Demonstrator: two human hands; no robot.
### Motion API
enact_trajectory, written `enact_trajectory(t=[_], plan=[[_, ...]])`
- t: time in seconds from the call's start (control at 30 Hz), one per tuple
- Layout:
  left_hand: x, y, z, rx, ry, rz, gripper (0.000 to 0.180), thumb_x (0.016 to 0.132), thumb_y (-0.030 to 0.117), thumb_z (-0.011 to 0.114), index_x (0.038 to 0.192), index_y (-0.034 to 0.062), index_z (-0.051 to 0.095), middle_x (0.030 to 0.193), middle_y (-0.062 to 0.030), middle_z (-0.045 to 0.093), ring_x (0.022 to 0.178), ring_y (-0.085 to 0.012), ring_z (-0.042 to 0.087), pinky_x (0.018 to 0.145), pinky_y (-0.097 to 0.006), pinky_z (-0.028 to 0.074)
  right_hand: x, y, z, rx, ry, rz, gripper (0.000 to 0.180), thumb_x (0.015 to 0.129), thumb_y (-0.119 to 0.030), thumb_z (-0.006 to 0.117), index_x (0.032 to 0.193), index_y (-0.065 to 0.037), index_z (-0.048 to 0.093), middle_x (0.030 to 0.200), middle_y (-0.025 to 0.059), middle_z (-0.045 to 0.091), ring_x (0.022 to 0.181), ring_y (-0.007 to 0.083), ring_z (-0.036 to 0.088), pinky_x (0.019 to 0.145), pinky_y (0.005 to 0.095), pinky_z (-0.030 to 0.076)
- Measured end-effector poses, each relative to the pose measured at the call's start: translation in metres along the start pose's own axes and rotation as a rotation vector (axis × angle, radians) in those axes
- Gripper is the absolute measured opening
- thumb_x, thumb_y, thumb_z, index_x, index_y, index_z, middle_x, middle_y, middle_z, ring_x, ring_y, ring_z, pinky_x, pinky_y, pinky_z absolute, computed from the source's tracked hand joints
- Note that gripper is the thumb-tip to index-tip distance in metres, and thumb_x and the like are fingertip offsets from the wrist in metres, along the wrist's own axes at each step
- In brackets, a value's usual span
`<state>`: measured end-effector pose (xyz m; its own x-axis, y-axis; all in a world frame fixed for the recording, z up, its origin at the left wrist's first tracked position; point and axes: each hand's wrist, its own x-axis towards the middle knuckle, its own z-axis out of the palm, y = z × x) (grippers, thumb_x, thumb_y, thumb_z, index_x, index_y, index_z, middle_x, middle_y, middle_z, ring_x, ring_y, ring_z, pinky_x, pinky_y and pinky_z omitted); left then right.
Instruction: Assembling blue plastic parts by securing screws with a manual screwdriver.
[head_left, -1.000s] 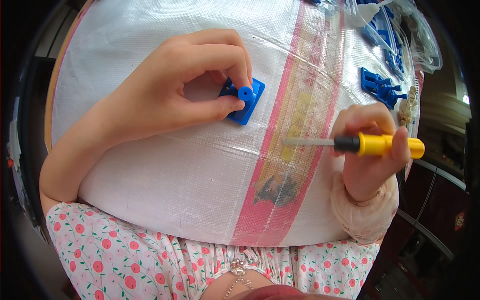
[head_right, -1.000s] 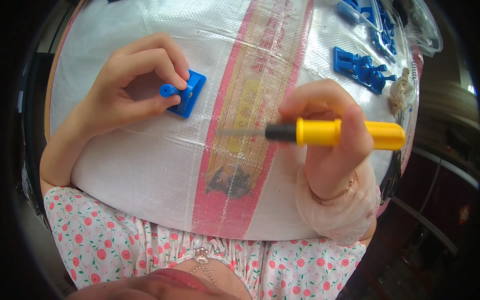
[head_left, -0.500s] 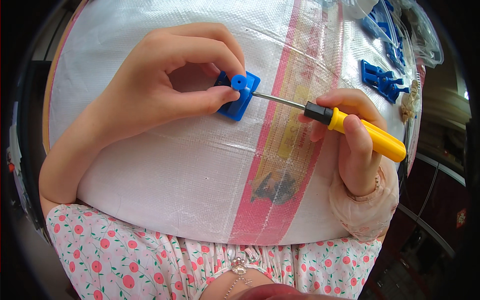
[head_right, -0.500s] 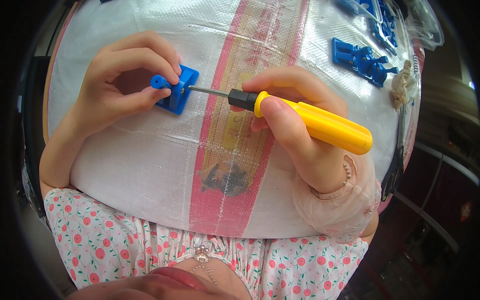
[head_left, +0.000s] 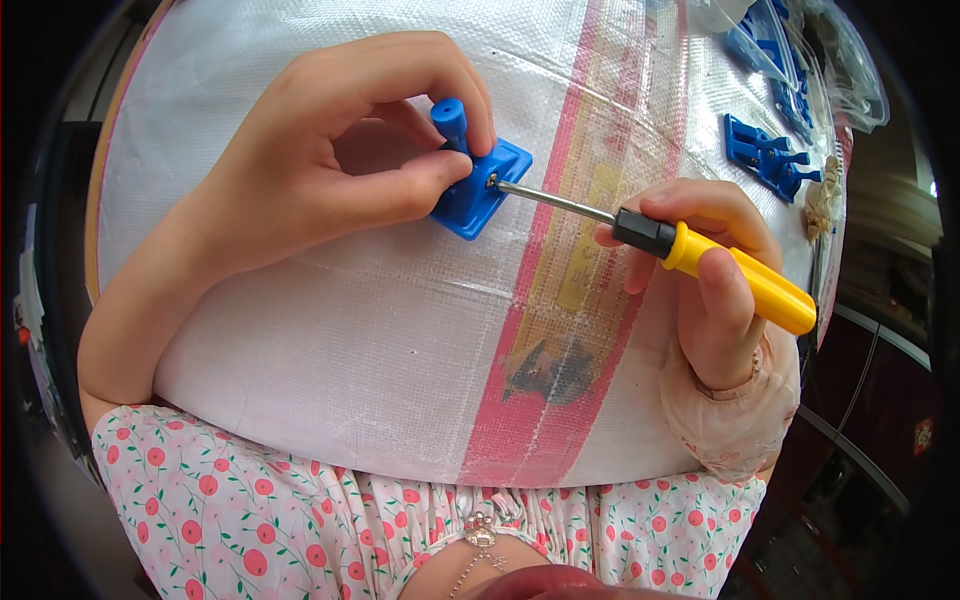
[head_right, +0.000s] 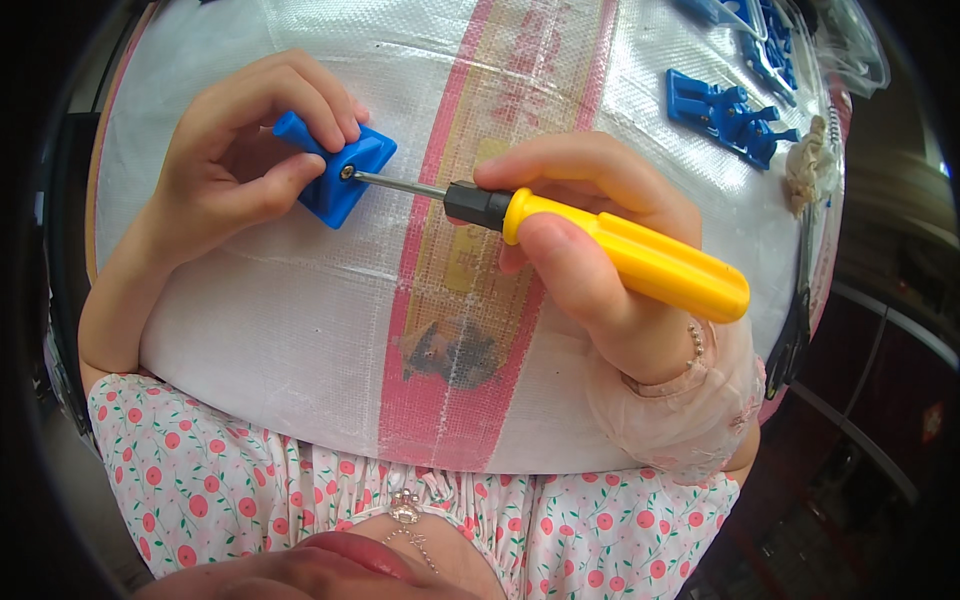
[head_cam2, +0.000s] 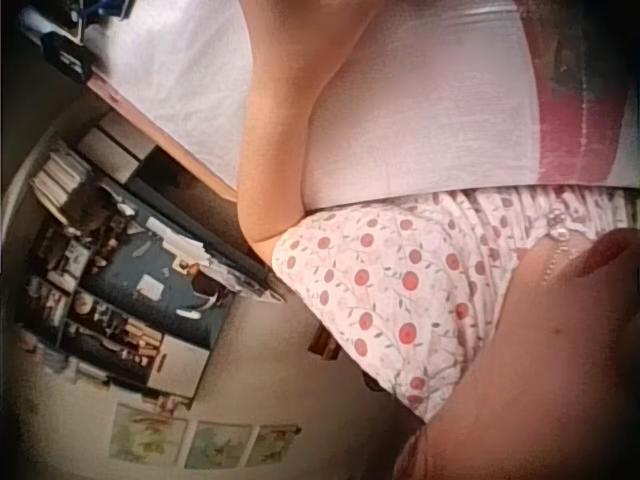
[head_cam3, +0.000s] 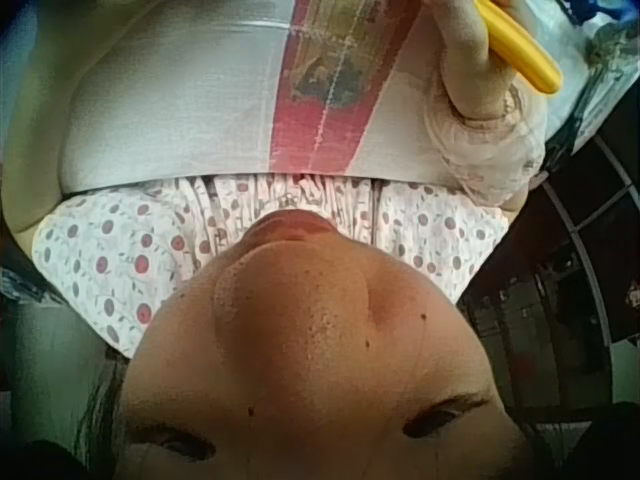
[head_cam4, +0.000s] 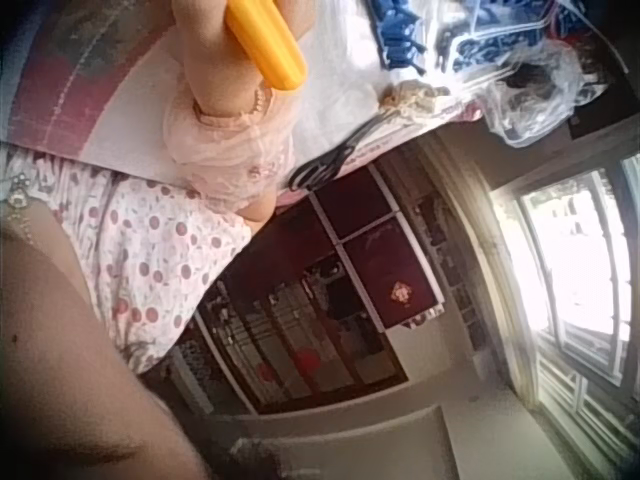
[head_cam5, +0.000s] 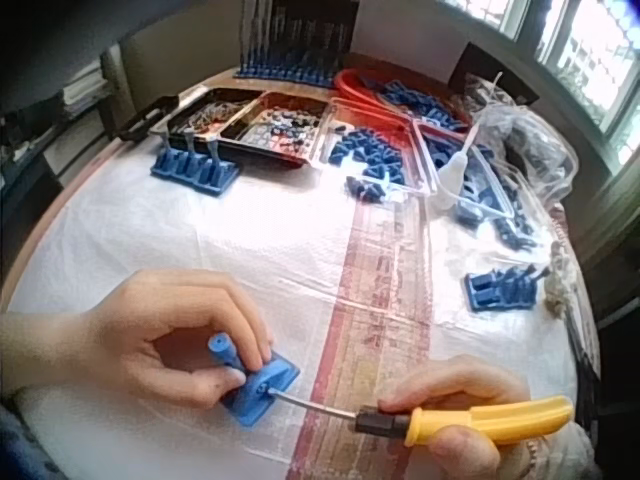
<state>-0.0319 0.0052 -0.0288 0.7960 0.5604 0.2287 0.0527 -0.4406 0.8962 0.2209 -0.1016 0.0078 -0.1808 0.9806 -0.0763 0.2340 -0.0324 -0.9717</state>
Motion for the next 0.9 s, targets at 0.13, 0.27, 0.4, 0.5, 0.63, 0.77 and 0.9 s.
enact_trajectory(t=[0.13,0.27,0.4,0.5,0.63,0.77,0.9], plan=[[0.0,-0.001,-0.002,-0.013,-0.021,0.024,0.024,0.074,-0.01,0.055,0.094,0.0018,0.058,0.097,-0.0097,0.058,0.1,-0.022,0.06,0.091,-0.034,0.049,-0.002,0.002,-0.003,0.002,-0.025,-0.06,0.049,0.09,-0.047,0.054,0.107,0.0,0.056,0.093,0.0176,0.063,0.069,0.0151,0.061,0.064,0.0243,0.048],[-0.003,-0.003,0.003,-0.116,0.024,0.017,0.033,0.077,-0.009,0.054,0.107,0.0044,0.051,0.099,-0.0094,0.059,0.103,-0.0225,0.061,0.091,-0.034,0.051,-0.002,0.002,-0.001,-0.01,0.003,-0.083,0.052,0.09,-0.049,0.056,0.107,0.0,0.056,0.093,0.0181,0.063,0.069,0.0147,0.061,0.063,0.024,0.048],[-0.005,-0.011,0.004,-0.146,0.029,0.05,0.036,0.082,-0.005,0.056,0.114,0.0076,0.044,0.098,-0.0091,0.061,0.102,-0.023,0.064,0.087,-0.033,0.054,-0.001,0.004,-0.001,-0.047,0.003,-0.128,0.052,0.09,-0.048,0.055,0.107,0.0,0.055,0.094,0.0191,0.062,0.069,0.0151,0.06,0.061,0.0245,0.048],[-0.004,-0.012,0.003,-0.152,0.034,0.08,0.035,0.085,-0.001,0.058,0.115,0.0089,0.043,0.097,-0.0091,0.062,0.1,-0.0232,0.065,0.085,-0.032,0.055,-0.002,0.003,-0.001,-0.041,0.007,-0.142,0.052,0.09,-0.048,0.055,0.108,0.0,0.055,0.094,0.02,0.062,0.069,0.0164,0.06,0.06,0.0249,0.048],[-0.004,-0.011,0.004,-0.133,0.029,0.07,0.033,0.086,0.001,0.059,0.113,0.0093,0.043,0.097,-0.009,0.062,0.1,-0.023,0.065,0.084,-0.031,0.056,-0.002,0.003,-0.002,-0.037,0.02,-0.161,0.051,0.09,-0.048,0.054,0.108,0.001,0.054,0.094,0.0206,0.061,0.069,0.0183,0.06,0.059,0.0253,0.048],[-0.002,-0.009,0.003,-0.114,0.022,0.082,0.033,0.086,-0.001,0.059,0.112,0.0099,0.042,0.097,-0.0096,0.062,0.1,-0.0237,0.065,0.082,-0.031,0.056,-0.002,-0.001,-0.002,-0.057,0.032,-0.167,0.051,0.09,-0.048,0.054,0.107,0.001,0.054,0.093,0.0204,0.061,0.069,0.0191,0.061,0.058,0.0251,0.048],[-0.001,-0.006,0.004,-0.017,0.012,0.143,0.033,0.087,-0.002,0.058,0.11,0.0123,0.039,0.097,-0.0115,0.062,0.099,-0.0246,0.065,0.08,-0.03,0.056,-0.001,0.002,-0.002,-0.063,0.019,-0.163,0.052,0.09,-0.048,0.054,0.107,0.001,0.054,0.093,0.0204,0.061,0.071,0.0198,0.062,0.057,0.0252,0.048]])
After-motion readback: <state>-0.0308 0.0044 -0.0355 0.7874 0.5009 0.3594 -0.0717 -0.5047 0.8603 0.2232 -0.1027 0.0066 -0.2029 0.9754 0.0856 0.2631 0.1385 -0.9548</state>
